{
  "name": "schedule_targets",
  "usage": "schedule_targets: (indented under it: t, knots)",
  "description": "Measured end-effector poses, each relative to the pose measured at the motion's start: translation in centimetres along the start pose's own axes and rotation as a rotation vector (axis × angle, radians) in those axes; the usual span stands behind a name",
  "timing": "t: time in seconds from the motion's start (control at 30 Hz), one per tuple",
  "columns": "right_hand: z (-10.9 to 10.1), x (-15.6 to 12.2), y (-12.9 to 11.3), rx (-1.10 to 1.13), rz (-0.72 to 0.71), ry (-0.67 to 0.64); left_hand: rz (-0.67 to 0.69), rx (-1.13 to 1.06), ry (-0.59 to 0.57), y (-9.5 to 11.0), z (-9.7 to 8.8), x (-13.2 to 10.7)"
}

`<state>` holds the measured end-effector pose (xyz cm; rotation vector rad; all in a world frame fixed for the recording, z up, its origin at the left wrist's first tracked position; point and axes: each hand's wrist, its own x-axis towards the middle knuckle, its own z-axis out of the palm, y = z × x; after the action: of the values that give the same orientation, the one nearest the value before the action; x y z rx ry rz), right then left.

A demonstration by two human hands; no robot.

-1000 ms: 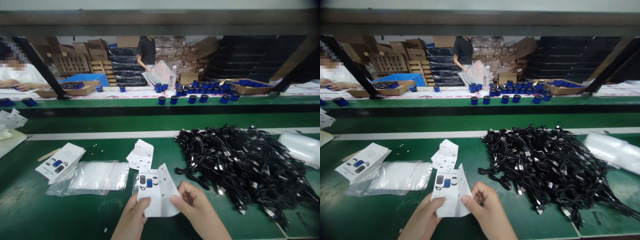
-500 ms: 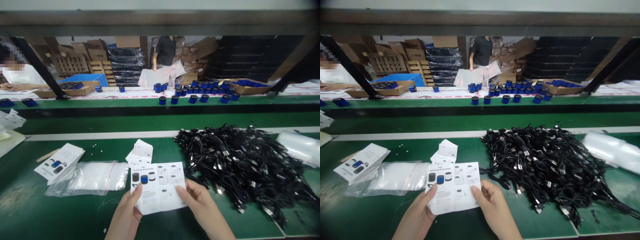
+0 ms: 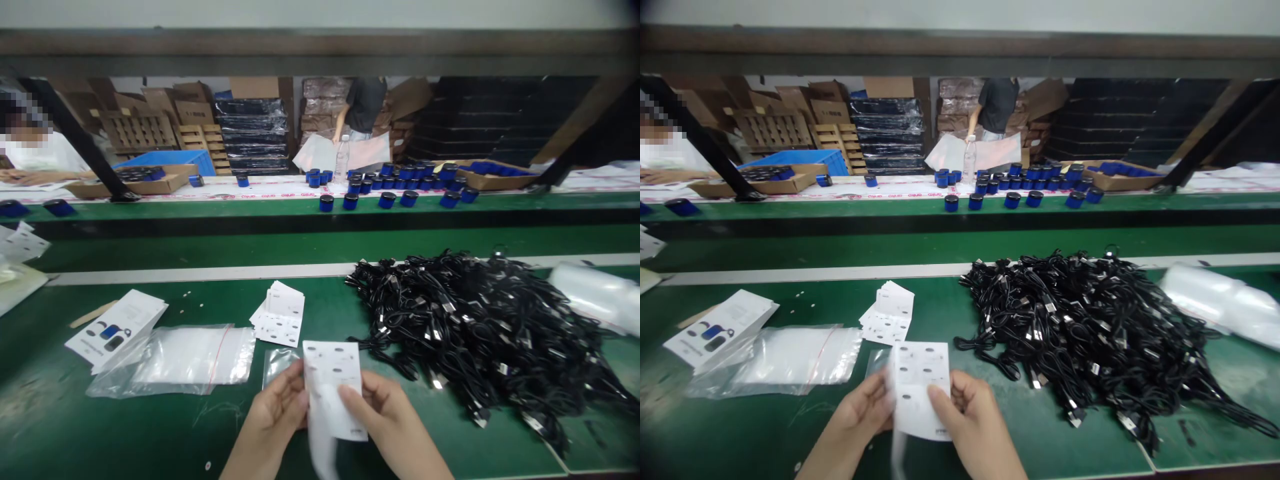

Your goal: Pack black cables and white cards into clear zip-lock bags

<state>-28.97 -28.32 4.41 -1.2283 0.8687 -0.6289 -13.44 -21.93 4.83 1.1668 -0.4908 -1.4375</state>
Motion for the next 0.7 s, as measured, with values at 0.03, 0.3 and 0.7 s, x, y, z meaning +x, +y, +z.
schedule_targets:
  t: [0.03,0.3,0.7]
  knots:
    - [0.0,-0.1,-0.2,-0.029,-0.013,-0.034,0.048,0.102,0.028,-0.2,0.0,0.1]
    - [-0.4,-0.6,-0.2,0.026,-0.094,-0.072,0.168,0.259,0.148,-1.0,0.1,0.1]
    - [-1.3,-0.6,0.2,0.005,-0.024,0.041,0.067,0.284,0.068,-1.4,0.2,0.0]
